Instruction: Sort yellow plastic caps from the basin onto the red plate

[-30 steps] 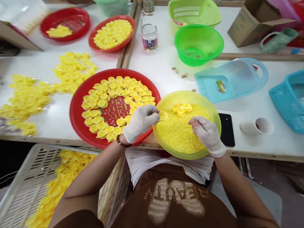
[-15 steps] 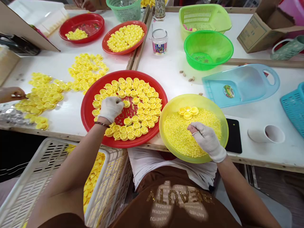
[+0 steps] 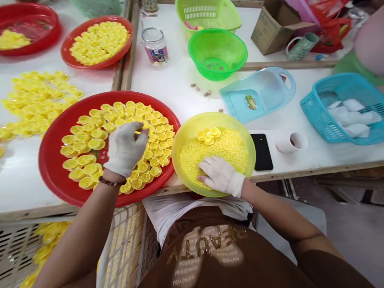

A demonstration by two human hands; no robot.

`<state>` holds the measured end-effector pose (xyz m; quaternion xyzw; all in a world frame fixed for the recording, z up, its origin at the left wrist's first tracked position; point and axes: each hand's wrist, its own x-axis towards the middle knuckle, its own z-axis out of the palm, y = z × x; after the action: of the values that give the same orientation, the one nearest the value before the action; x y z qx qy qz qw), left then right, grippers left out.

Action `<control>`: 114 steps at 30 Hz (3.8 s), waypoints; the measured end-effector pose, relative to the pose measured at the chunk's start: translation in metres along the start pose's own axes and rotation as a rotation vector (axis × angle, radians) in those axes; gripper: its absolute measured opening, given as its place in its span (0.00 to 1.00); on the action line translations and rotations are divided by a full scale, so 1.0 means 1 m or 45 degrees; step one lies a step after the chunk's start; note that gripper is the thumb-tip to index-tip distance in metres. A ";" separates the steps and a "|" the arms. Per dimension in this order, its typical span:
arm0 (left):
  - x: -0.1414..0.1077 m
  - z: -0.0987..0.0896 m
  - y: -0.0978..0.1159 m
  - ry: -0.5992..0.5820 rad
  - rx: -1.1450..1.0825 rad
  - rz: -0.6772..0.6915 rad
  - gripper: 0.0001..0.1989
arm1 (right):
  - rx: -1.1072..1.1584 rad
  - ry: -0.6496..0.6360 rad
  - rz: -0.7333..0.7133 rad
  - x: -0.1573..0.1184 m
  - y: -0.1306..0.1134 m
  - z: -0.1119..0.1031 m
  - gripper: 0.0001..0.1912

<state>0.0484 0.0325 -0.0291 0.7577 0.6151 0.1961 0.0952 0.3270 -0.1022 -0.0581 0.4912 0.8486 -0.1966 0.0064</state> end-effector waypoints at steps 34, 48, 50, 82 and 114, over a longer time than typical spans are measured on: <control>-0.054 0.071 0.132 -0.624 -0.672 0.341 0.07 | 2.314 1.233 0.207 0.033 0.011 -0.036 0.26; -0.064 0.060 0.124 -0.319 -0.382 0.486 0.09 | 1.258 0.654 0.448 -0.006 0.032 -0.020 0.15; -0.066 0.060 0.125 -0.313 -0.339 0.522 0.07 | 1.159 0.571 0.410 -0.005 0.032 -0.018 0.14; -0.011 -0.012 -0.045 -0.004 0.276 -0.317 0.17 | 0.446 0.412 0.129 -0.009 0.031 -0.004 0.11; -0.061 0.068 0.126 -0.557 -0.736 0.332 0.08 | 2.221 1.105 0.209 0.030 0.008 -0.047 0.25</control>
<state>0.1787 -0.0483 -0.0528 0.7954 0.3980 0.2056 0.4082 0.3266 -0.0573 -0.0238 0.4107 0.2972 -0.5565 -0.6583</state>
